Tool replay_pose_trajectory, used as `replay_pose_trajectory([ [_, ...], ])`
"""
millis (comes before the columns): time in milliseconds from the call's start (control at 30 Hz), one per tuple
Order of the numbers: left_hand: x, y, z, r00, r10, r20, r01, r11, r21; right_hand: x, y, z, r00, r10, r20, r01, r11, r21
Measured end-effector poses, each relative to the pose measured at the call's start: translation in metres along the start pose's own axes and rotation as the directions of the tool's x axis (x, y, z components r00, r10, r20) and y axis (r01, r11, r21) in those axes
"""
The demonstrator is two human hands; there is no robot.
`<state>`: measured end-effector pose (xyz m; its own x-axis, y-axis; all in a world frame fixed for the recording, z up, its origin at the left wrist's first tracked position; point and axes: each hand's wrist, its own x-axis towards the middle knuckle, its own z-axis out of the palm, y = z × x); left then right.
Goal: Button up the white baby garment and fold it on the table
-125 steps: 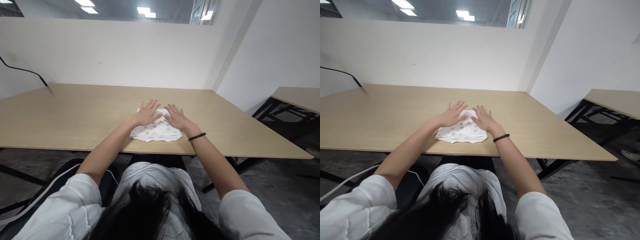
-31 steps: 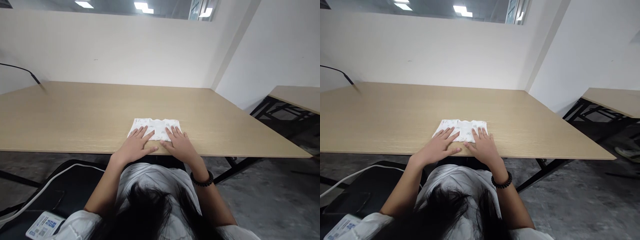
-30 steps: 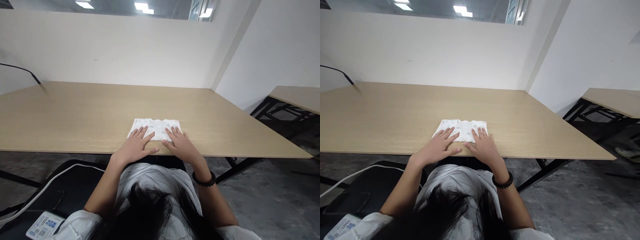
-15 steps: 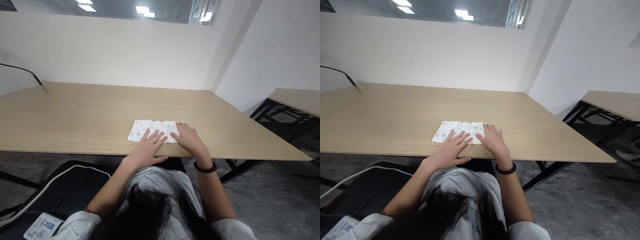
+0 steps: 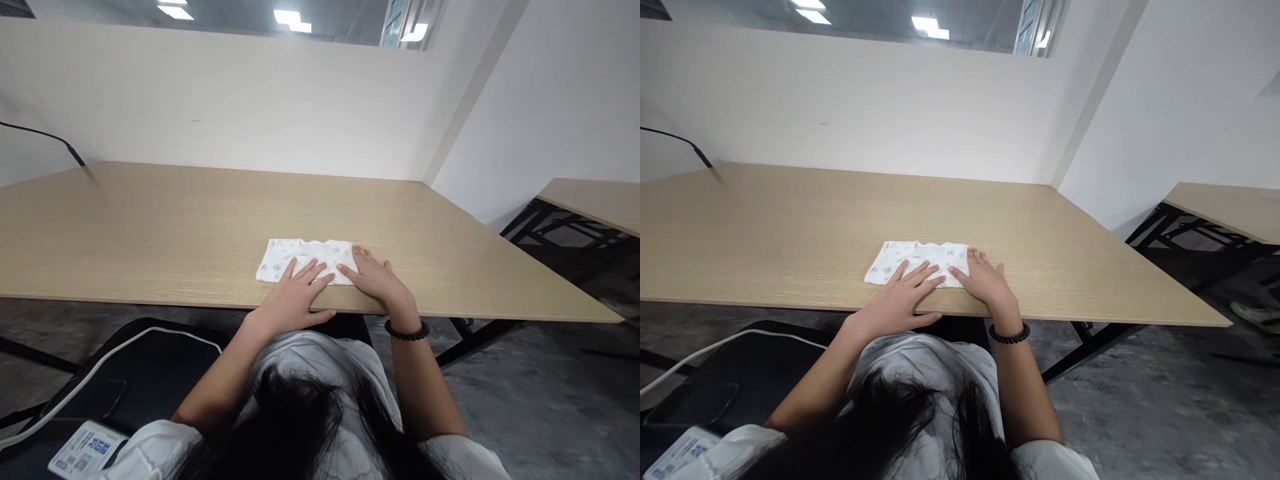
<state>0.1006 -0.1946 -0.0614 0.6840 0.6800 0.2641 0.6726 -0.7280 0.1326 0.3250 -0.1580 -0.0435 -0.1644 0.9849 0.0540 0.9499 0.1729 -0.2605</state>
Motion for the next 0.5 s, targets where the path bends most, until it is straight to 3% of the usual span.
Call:
replay_pose_trajectory([
  [100,0.000,0.000,-0.001,1.000,-0.001,0.009,0.001,1.000,-0.006,-0.002,-0.006,0.006,0.995,0.097,-0.015,-0.097,0.995,-0.007],
  [233,-0.003,0.000,-0.002,1.000,-0.014,0.018,0.014,1.000,0.007,-0.010,-0.017,0.008,0.971,0.120,-0.204,-0.134,0.989,-0.055],
  [367,-0.007,0.002,-0.002,0.996,-0.088,-0.017,0.089,0.996,0.030,-0.017,-0.034,0.011,0.960,-0.044,-0.275,0.011,0.993,-0.119],
  [500,-0.006,0.007,-0.002,0.989,-0.136,0.056,0.131,0.988,0.079,-0.021,-0.050,0.021,0.971,-0.201,-0.129,0.181,0.971,-0.153],
])
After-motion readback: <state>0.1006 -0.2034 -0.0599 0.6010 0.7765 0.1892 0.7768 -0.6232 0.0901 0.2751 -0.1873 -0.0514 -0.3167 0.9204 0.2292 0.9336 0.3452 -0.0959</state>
